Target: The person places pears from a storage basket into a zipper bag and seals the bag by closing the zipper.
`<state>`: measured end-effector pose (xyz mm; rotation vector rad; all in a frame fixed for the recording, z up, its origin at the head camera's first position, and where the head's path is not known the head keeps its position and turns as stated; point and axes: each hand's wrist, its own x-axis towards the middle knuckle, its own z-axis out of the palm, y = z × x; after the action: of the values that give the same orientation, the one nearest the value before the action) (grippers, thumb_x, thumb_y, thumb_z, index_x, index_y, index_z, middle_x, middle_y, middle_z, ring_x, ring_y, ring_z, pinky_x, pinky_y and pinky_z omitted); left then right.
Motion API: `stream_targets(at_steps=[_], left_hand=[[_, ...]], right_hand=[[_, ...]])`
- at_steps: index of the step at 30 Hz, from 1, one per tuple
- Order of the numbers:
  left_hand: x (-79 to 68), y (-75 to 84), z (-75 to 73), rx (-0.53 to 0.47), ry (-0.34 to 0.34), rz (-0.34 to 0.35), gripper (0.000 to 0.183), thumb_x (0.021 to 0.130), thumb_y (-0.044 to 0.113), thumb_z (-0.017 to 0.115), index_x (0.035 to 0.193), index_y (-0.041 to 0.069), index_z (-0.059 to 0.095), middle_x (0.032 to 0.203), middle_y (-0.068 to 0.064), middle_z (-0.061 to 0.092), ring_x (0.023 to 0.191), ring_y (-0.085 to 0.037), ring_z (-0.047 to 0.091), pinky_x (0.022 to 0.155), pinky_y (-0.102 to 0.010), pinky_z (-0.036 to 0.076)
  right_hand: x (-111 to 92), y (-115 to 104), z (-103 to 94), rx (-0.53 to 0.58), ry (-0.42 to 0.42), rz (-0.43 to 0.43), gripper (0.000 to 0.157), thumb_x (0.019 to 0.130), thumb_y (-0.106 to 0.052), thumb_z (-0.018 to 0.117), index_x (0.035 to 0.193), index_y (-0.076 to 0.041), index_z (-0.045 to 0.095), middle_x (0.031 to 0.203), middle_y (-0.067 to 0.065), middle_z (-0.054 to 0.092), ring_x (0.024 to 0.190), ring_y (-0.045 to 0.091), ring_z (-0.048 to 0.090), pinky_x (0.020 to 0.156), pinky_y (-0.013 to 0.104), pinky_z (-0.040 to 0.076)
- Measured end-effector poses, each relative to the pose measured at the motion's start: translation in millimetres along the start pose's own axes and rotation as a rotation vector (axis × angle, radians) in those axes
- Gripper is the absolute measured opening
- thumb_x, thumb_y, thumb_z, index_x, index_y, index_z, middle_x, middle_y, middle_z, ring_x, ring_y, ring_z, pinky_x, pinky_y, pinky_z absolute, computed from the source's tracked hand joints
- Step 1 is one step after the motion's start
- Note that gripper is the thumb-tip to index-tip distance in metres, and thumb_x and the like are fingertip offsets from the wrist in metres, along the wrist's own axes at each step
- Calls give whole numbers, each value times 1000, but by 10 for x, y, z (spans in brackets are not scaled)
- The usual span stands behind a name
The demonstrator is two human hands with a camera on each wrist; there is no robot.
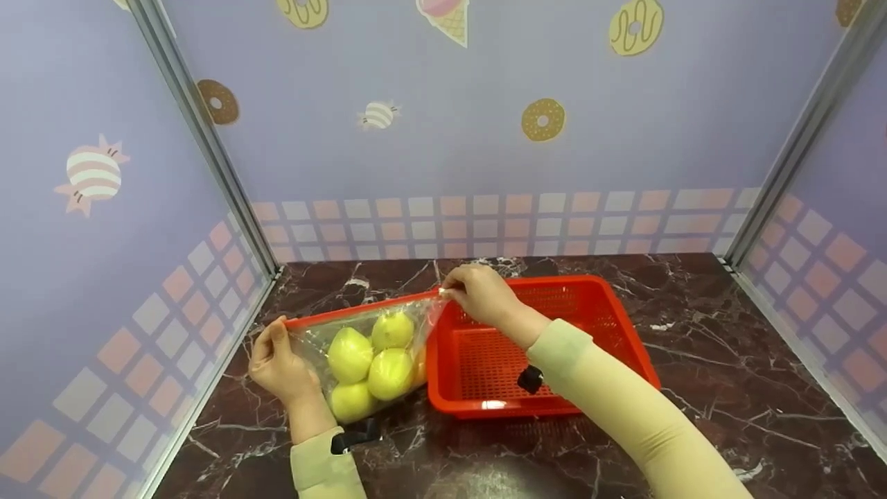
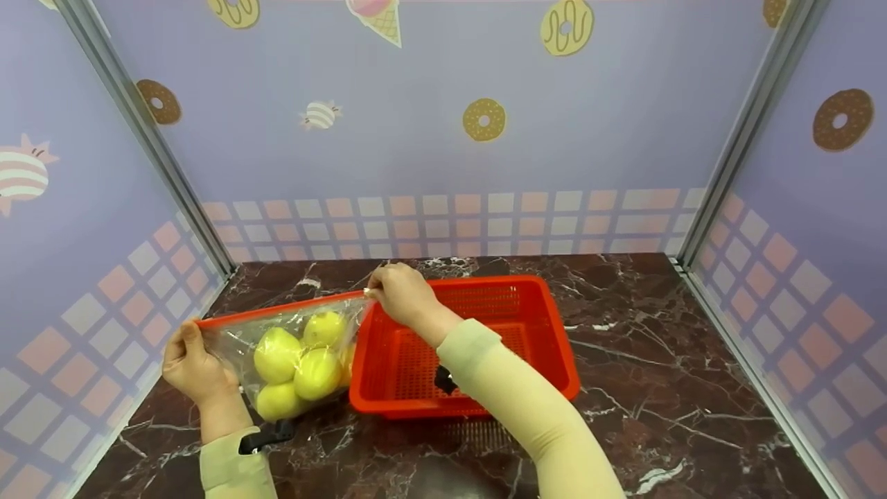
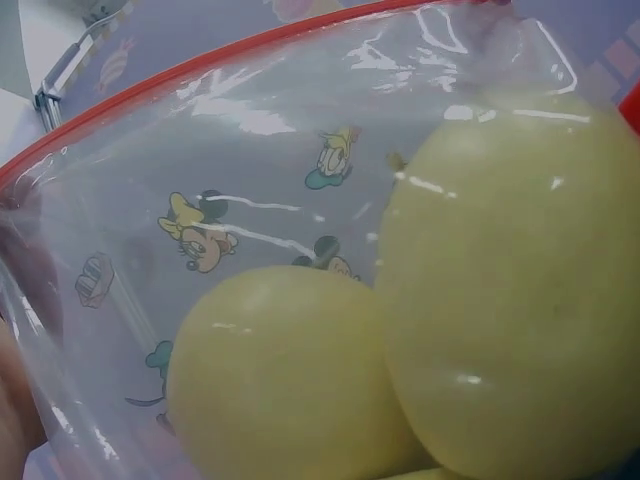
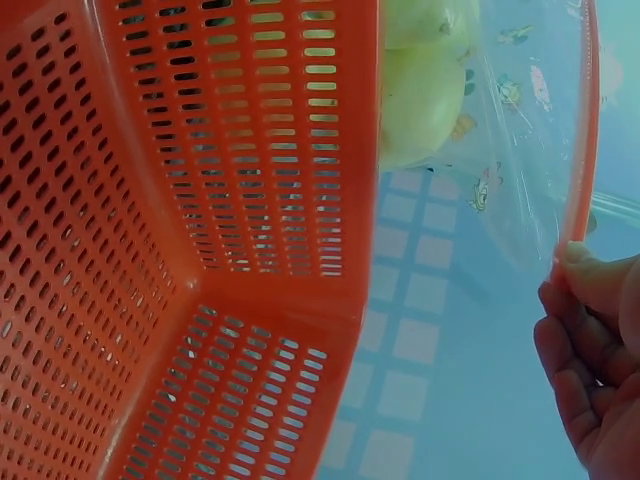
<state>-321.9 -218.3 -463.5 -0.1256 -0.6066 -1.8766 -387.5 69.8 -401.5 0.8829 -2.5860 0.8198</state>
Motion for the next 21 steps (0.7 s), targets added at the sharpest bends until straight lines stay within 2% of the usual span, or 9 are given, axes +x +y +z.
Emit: stream_targets(at_steps=[4,6,8,10,12,14,16,18,21], left_hand=[[4,-12,18,9,37,6,20,75,11,84,82,-6,79,77,-11,77,68,-18,72,70,-25,58],[4,-17,25,6,50,4,21,74,12,84,82,-7,79,77,-12,77,68,-19,72,70,-25,59],[4,-17,24,-4,57,0,21,74,11,85,82,-7,78,77,-12,76,68,-19,72,70,-25,59],[2,-17,28,-4,59,-1,20,73,11,85,81,-6,79,77,-11,77,69,-19,72,70,-25,58],[2,-19,32,-1,60,1,19,73,11,86,81,-5,79,77,-10,77,70,-18,72,71,-25,58],[-1,-21,39,8,61,7,19,72,11,86,80,-4,79,77,-10,77,70,-18,72,71,-25,58],[-5,-23,46,23,55,18,18,73,11,86,79,-5,79,77,-10,78,70,-19,72,71,-25,58],[-15,-19,58,46,45,29,16,74,9,85,79,-5,79,77,-10,78,68,-18,72,70,-24,58],[-46,3,89,111,22,41,12,79,4,82,79,-7,78,75,-9,77,65,-16,71,65,-24,57]], right_hand=[[-23,-85,-12,-2,22,13,16,92,-16,77,104,-6,75,102,10,75,96,27,67,91,41,55],[-63,-200,-18,0,49,6,19,91,-16,79,105,-7,72,104,8,72,98,27,63,92,40,53],[-121,-374,-4,30,22,9,18,91,-17,78,105,-9,70,101,5,70,95,22,61,88,36,54],[-181,-581,31,92,-81,28,13,93,-16,75,103,-9,71,96,3,70,87,16,61,80,28,55],[-241,-782,98,179,-254,74,13,96,-15,71,105,-7,73,93,3,74,80,13,66,71,22,55],[-285,-941,194,262,-428,127,21,97,-11,67,114,-1,73,95,7,78,78,18,74,64,20,56],[-308,-1051,305,338,-552,188,30,98,-8,65,125,5,69,102,13,79,85,28,78,63,20,56],[-308,-1108,417,448,-620,262,38,100,-3,61,136,9,60,113,19,77,95,36,77,67,22,59],[-277,-1132,546,641,-648,393,50,100,4,54,148,12,44,132,26,67,106,44,72,80,31,62]])
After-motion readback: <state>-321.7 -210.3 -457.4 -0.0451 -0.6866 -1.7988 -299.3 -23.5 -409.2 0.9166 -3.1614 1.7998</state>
